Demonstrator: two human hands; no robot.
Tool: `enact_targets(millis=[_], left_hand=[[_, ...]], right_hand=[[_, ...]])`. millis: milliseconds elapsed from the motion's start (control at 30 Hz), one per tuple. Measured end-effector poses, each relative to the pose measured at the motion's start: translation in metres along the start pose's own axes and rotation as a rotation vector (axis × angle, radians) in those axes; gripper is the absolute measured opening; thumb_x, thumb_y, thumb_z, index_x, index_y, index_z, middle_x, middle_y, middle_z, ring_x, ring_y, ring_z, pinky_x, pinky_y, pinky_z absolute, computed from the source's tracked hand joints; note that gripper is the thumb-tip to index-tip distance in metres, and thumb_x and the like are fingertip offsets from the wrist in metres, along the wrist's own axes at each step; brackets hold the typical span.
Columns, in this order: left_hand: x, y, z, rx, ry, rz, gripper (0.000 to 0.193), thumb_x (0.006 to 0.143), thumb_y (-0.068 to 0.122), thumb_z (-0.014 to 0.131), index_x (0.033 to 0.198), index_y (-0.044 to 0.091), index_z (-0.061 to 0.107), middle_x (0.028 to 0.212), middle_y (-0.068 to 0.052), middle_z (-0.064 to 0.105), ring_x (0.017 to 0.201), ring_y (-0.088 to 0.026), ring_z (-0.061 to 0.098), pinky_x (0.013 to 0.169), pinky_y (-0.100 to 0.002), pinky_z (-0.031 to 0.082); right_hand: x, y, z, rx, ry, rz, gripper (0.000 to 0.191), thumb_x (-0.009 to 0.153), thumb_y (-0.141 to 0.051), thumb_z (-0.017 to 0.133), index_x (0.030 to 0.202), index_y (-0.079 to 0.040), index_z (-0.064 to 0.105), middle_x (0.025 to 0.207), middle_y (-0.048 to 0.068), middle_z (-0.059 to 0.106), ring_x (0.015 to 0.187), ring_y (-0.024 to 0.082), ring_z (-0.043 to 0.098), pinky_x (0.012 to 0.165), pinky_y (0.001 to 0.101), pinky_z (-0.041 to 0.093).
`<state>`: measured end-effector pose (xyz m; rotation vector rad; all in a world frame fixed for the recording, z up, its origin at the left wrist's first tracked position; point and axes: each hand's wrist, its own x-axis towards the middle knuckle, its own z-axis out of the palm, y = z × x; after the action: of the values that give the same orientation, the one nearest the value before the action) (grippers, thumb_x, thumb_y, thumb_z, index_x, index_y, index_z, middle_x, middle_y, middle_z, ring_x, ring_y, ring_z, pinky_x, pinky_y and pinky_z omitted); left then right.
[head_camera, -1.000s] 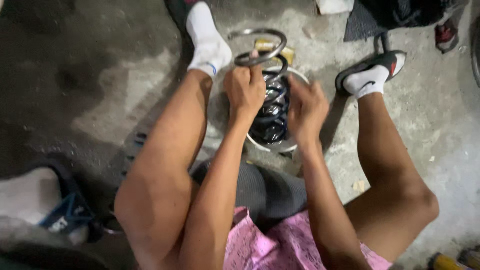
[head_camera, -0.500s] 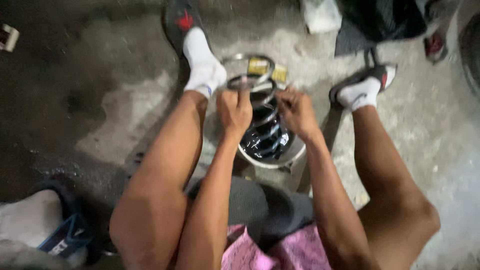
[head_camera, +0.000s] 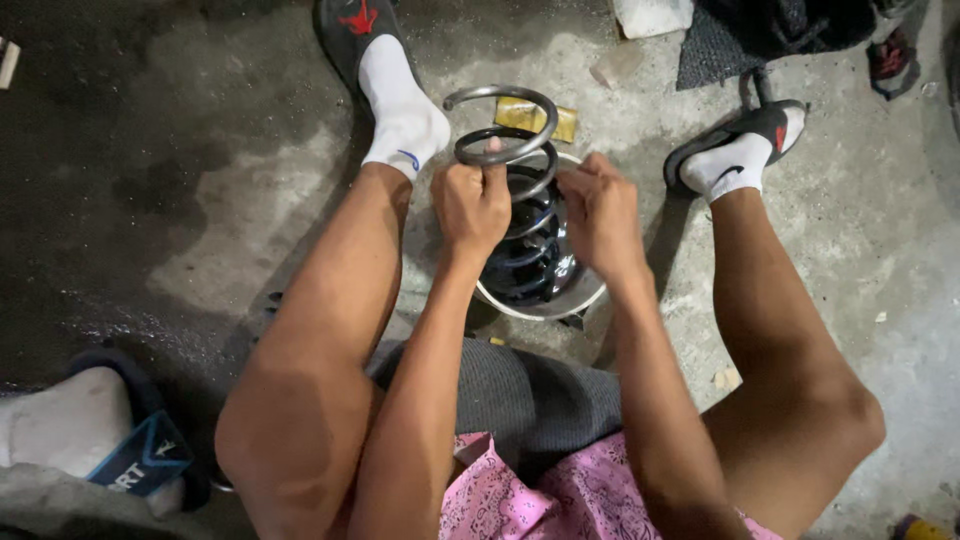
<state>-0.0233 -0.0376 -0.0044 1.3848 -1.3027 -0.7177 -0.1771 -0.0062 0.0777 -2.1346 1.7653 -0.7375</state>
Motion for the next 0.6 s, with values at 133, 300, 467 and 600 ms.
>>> enact_targets(millis=[133,300,467,600], left_hand=[[0.002,0.003,0.005,0.101,-0.002,-0.004,0.066,0.105,0.041,0.051,0.057,-0.003,0.058,0.055,-0.024,0.054,0.049,-0.041,0.059,0.052,-0.052,0.037],[-0.006,-0.011,0.014,0.179,-0.055,0.010,0.063,0.103,0.040,0.052,0.056,-0.002,0.062,0.055,-0.024,0.056,0.049,-0.043,0.059,0.051,-0.052,0.039],[-0.006,-0.032,0.005,-0.213,-0.076,-0.146,0.061,0.106,0.037,0.060,0.059,-0.001,0.049,0.052,-0.011,0.046,0.048,-0.023,0.045,0.050,-0.044,0.029],[-0.004,-0.040,-0.003,-0.657,-0.215,-0.108,0.052,0.102,0.038,0.070,0.065,0.007,0.053,0.060,0.005,0.052,0.057,-0.007,0.048,0.053,-0.034,0.031]], right_hand=[[-0.033,-0.024,0.002,0.292,-0.052,0.667,0.030,0.102,-0.004,0.059,0.131,-0.007,0.067,0.076,0.014,0.062,0.068,0.037,0.059,0.058,0.0422,0.046],[-0.082,-0.053,0.012,-0.039,-0.082,-0.149,0.041,0.087,0.005,0.061,0.126,-0.006,0.070,0.088,0.014,0.056,0.082,0.029,0.062,0.071,0.0403,0.051],[-0.060,-0.008,-0.020,0.017,-0.047,0.199,0.030,0.089,0.000,0.066,0.116,-0.005,0.077,0.078,0.013,0.060,0.065,0.031,0.061,0.059,0.0425,0.049],[-0.049,0.032,-0.020,0.046,-0.098,0.005,0.019,0.090,-0.002,0.064,0.105,0.000,0.075,0.096,0.017,0.069,0.081,0.034,0.069,0.072,0.0415,0.056]])
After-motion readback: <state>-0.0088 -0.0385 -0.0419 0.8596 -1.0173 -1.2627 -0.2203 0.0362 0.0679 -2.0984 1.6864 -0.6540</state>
